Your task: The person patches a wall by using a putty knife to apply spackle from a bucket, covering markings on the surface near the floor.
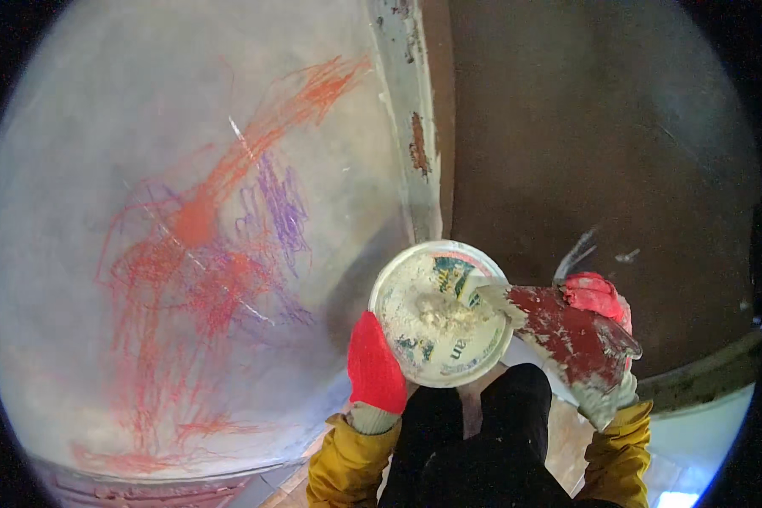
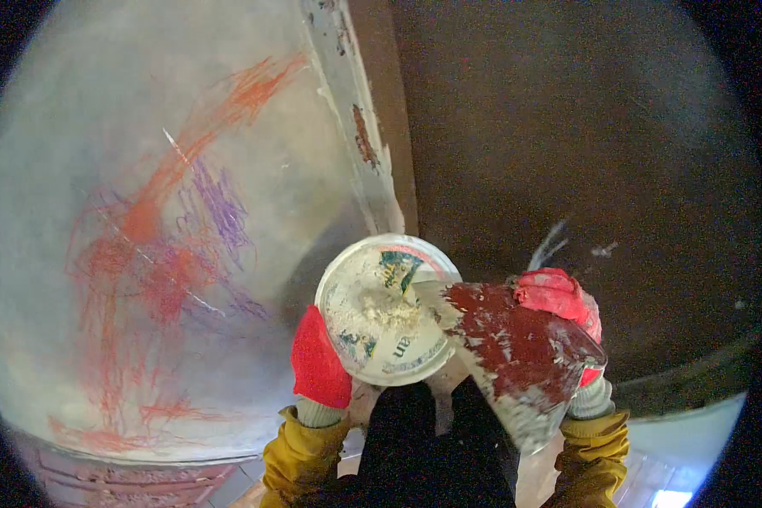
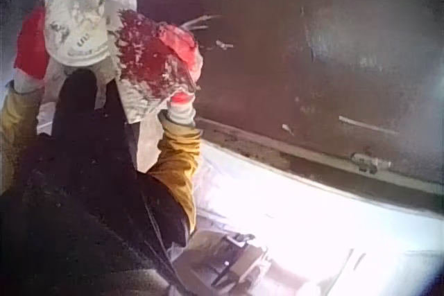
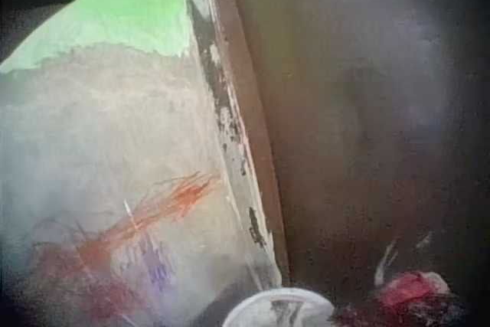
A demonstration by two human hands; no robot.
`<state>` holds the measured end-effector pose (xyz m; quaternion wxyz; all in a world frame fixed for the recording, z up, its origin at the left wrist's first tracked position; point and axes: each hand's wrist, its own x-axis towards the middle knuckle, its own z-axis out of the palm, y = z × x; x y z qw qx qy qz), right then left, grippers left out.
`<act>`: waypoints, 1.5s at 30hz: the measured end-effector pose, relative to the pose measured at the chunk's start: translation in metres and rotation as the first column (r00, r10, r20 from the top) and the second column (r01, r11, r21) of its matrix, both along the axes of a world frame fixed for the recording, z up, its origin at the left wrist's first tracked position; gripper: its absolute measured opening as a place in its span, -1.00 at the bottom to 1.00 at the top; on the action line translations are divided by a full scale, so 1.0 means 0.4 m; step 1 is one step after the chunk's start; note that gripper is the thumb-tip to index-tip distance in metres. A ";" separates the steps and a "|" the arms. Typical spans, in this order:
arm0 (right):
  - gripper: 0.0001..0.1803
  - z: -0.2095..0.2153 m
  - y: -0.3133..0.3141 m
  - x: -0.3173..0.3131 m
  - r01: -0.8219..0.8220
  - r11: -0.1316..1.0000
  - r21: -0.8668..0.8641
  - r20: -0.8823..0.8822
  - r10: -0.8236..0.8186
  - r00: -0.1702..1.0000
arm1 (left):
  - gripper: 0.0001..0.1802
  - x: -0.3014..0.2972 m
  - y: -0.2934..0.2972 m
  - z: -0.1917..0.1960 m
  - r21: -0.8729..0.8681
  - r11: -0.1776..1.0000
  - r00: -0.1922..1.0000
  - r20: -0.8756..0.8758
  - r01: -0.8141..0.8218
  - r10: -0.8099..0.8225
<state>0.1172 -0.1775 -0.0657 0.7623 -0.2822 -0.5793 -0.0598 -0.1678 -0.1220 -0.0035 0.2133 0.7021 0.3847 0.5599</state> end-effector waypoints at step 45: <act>-0.62 0.201 -0.090 -0.214 0.280 0.904 -0.324 0.377 -0.148 0.914 | -0.53 0.019 -0.133 0.003 0.587 0.671 0.635 -0.316 -0.452 0.705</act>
